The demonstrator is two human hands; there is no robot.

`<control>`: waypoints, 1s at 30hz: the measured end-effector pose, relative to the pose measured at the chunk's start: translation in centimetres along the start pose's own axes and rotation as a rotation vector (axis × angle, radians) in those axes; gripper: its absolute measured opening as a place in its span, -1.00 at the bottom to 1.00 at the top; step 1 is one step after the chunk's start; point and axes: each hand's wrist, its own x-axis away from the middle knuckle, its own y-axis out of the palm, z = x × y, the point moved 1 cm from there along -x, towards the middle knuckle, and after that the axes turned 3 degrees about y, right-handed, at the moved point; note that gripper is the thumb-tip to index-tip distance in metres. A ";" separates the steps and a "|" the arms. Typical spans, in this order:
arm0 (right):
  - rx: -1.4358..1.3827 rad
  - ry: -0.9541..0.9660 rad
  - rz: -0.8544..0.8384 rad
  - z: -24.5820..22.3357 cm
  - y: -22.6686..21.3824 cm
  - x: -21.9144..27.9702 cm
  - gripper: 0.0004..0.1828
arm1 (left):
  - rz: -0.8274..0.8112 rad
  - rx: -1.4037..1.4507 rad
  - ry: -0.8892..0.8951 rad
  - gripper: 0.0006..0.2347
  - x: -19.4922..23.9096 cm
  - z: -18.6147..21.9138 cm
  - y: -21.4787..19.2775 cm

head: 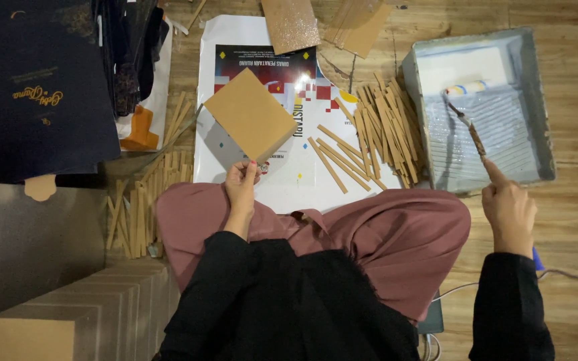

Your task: The person sits on the floor and uses a paint roller to apply a white adhesive to small square cardboard pieces. They repeatedly dip the roller into a tray, coat each piece, and set it aside. The person also handles thin wooden sticks, arranging them on the floor.

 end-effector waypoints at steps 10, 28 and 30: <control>-0.114 0.075 -0.053 0.9 -2.8 4.6 -0.34 | 0.007 -0.012 -0.012 -0.94 -0.1 0.1 0.2; -0.151 -0.432 -0.134 -22.0 -10.0 13.4 -0.36 | -0.050 0.131 -0.149 -0.87 -2.0 -3.3 -0.3; -0.042 -0.470 -0.101 -22.4 -9.3 14.7 -0.34 | -0.073 0.110 -0.171 -0.87 -1.9 -3.3 0.0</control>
